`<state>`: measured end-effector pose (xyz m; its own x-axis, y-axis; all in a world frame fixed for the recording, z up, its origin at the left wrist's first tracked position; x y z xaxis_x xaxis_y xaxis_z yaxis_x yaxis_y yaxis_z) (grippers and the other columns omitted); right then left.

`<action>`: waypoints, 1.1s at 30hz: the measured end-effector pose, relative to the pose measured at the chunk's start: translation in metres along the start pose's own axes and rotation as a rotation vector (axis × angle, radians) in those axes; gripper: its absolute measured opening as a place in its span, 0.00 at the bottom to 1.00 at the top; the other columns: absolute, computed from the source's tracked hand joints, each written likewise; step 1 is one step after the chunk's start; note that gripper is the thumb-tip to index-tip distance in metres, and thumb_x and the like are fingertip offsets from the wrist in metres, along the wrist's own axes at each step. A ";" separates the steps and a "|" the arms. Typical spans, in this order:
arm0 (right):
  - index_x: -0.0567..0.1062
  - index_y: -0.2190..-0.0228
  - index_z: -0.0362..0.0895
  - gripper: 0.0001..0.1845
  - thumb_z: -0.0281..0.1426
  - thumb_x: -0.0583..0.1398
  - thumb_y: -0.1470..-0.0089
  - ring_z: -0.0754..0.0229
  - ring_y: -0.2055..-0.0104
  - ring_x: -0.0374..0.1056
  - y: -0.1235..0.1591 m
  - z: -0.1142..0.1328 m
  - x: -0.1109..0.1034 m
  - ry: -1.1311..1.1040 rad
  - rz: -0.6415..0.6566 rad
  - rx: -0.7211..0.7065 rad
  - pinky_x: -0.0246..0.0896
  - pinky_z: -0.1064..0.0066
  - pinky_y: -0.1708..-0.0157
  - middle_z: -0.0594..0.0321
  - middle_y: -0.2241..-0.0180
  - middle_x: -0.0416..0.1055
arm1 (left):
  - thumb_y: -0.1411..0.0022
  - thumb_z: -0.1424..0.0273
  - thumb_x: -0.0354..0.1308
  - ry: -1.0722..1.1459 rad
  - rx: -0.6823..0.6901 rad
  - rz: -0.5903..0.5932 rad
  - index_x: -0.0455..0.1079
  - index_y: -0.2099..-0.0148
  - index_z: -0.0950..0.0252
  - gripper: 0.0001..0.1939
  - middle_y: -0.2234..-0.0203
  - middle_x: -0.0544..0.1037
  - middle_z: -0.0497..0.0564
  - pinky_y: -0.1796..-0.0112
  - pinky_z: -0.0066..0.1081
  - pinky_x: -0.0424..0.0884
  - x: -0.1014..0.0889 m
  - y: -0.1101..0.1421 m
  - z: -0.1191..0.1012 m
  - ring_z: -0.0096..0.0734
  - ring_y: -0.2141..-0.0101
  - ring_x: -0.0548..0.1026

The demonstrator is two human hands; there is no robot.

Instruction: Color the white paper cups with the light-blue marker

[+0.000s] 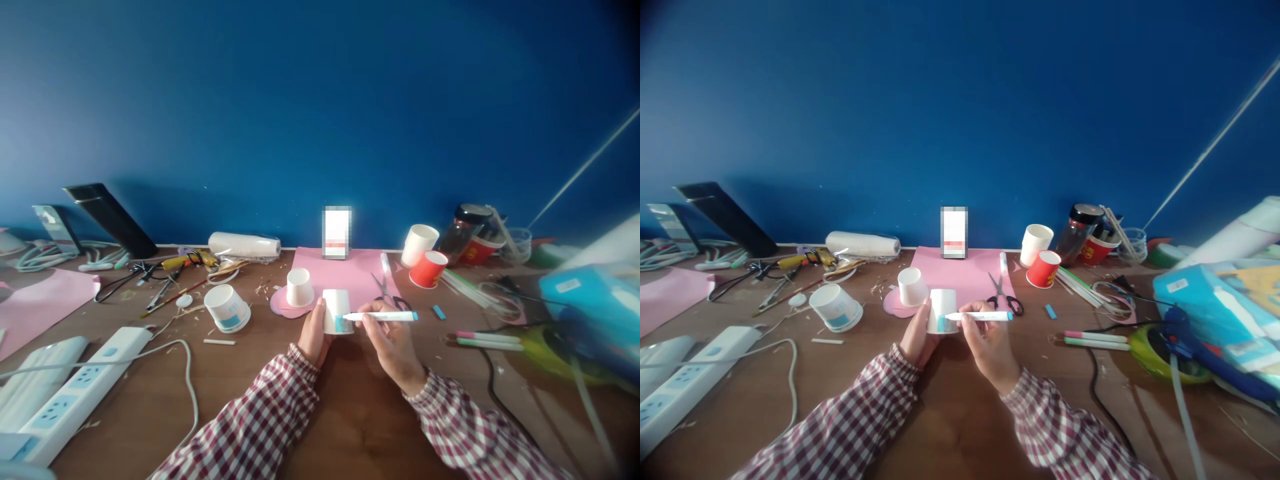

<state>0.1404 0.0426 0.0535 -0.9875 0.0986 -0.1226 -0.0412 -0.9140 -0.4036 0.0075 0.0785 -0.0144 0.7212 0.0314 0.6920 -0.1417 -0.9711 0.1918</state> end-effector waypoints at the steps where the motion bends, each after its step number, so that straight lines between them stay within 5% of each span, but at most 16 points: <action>1: 0.72 0.67 0.44 0.09 0.35 0.58 0.39 0.62 0.71 0.72 0.000 0.000 0.000 0.003 -0.001 -0.005 0.69 0.72 0.70 0.63 0.74 0.72 | 0.43 0.53 0.63 0.000 0.000 0.000 0.71 0.60 0.69 0.22 0.70 0.76 0.52 0.64 0.34 0.72 0.000 0.000 0.000 0.33 0.69 0.74; 19: 0.72 0.64 0.45 0.08 0.36 0.56 0.37 0.61 0.67 0.72 0.007 -0.006 0.005 0.023 0.075 -0.009 0.70 0.72 0.66 0.62 0.70 0.73 | 0.45 0.51 0.64 -0.039 0.033 0.003 0.70 0.65 0.69 0.23 0.74 0.74 0.50 0.68 0.32 0.68 0.003 0.002 -0.002 0.30 0.72 0.71; 25: 0.72 0.67 0.44 0.10 0.36 0.56 0.37 0.61 0.72 0.70 0.007 0.001 0.005 0.102 0.107 -0.003 0.67 0.72 0.72 0.62 0.73 0.72 | 0.44 0.53 0.64 -0.011 0.031 -0.011 0.70 0.63 0.68 0.22 0.74 0.74 0.49 0.68 0.31 0.68 0.001 0.002 -0.001 0.29 0.72 0.71; 33: 0.72 0.68 0.44 0.12 0.38 0.56 0.38 0.60 0.71 0.72 0.001 0.001 0.001 0.055 0.031 0.003 0.70 0.71 0.69 0.62 0.73 0.74 | 0.43 0.53 0.63 0.021 -0.010 0.005 0.71 0.60 0.69 0.22 0.70 0.77 0.53 0.64 0.34 0.71 0.002 0.001 0.000 0.34 0.69 0.74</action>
<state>0.1390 0.0417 0.0538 -0.9785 0.0920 -0.1844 -0.0116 -0.9181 -0.3961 0.0088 0.0774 -0.0131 0.7064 0.0316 0.7071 -0.1522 -0.9689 0.1953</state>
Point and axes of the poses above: each hand's wrist, its own y-axis away from the middle knuckle, its own x-axis out of the palm, z = x × y, the point moved 6 cm from there along -y, towards the middle knuckle
